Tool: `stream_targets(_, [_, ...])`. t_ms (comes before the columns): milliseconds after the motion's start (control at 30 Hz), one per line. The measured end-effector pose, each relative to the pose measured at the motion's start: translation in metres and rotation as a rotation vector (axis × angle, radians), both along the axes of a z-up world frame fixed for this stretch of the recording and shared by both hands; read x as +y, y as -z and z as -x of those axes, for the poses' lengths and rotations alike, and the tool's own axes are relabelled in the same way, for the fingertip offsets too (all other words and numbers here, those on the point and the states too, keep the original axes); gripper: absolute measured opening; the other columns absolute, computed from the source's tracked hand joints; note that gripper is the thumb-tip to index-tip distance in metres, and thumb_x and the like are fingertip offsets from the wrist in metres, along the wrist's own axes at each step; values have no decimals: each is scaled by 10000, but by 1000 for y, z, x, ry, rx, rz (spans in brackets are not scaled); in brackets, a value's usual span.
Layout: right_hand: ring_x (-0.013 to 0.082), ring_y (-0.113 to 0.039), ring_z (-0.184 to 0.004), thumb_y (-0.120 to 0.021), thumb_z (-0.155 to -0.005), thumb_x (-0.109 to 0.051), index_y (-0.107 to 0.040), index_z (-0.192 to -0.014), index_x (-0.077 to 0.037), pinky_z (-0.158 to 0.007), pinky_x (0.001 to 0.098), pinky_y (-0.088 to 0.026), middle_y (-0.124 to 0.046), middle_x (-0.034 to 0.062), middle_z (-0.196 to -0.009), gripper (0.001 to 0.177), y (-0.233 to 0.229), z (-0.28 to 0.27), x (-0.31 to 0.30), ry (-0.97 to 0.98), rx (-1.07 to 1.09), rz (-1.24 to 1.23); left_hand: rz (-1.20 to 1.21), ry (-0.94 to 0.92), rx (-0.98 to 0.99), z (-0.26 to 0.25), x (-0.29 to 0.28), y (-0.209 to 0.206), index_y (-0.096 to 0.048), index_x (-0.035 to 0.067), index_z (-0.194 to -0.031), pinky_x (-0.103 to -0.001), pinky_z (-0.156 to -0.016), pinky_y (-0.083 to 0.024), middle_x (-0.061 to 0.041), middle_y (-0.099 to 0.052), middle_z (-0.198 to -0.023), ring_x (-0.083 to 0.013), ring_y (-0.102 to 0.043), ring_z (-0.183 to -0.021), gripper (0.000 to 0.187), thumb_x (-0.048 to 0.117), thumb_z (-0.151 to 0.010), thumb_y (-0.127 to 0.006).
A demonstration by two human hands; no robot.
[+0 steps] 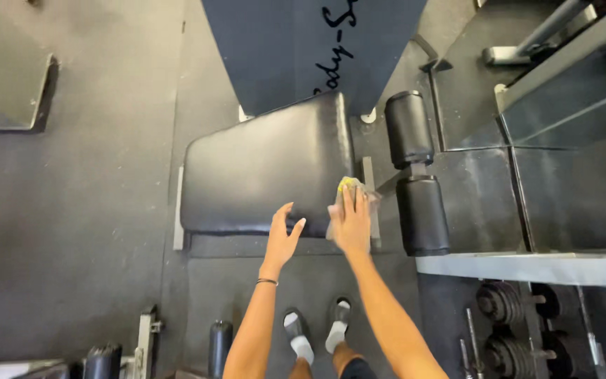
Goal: The person wipes down various parts of gym weight benches and machines using a cloth, including the padded seats, backrests, frames, and leg rollers.
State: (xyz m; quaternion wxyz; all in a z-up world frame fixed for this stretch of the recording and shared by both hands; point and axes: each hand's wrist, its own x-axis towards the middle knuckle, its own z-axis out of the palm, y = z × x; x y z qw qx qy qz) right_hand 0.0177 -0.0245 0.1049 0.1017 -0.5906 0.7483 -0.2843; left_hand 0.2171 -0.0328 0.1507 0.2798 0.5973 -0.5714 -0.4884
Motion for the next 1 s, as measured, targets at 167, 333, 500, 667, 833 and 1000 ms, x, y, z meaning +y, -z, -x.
stream_targets(167, [389,-306,-1517,-418,-1078,-514,-406,-1605,-254,-1169,604,-309,-318,133,-1660,588,8,14,-11,-53,2,-112,281,-86,-314,20,-35,94,-529,236,-1479,-529,-1159,-322,-48,-514,-1443,-292,-466,-1392,450,437,-1077,-511])
stream_targets(333, [382,-491,-1428,-360,-1102,-266,-634,-1387,-31,-1256,562,-213,-625,216,-1416,460,33,51,-74,-474,74,214,467,-121,-474,38,-43,94,-445,269,-1568,-618,-1175,-179,-63,-390,-1585,-317,-299,-1498,465,399,-1134,-337])
stream_targets(500, [441,-163,-1561,-455,-1073,-286,-582,-1477,-164,-1265,512,-161,-485,120,-1587,440,41,49,-38,-580,-131,170,665,-34,-441,33,-24,115,-475,250,-1566,-659,-1171,-182,-109,-406,-1637,-430,-292,-1519,529,435,-1073,-418])
stream_targets(667, [389,-321,-1528,-489,-1027,-341,-696,-1359,-253,-1235,487,-250,-589,12,-1502,401,59,49,6,-610,138,355,989,-179,-433,38,-21,162,-613,217,-1452,-567,-1119,-365,-67,-594,-1479,-414,-492,-1398,479,396,-1019,-511])
stream_targets(833, [336,-438,-1492,-447,-1070,-301,-699,-1300,-90,-1288,476,-161,-672,118,-1391,401,65,65,-59,-922,32,409,1264,-386,-349,37,-18,205,-765,232,-1242,-436,-1005,-507,8,-757,-1224,-344,-680,-1202,399,408,-933,-585])
stream_targets(1000, [314,-482,-1450,-416,-1056,-393,-731,-1260,-93,-1297,453,-155,-694,129,-1358,481,60,49,27,-707,-136,452,1421,-476,-284,41,-23,197,-787,249,-1058,-383,-863,-544,50,-773,-1018,-276,-745,-1010,276,314,-936,-547])
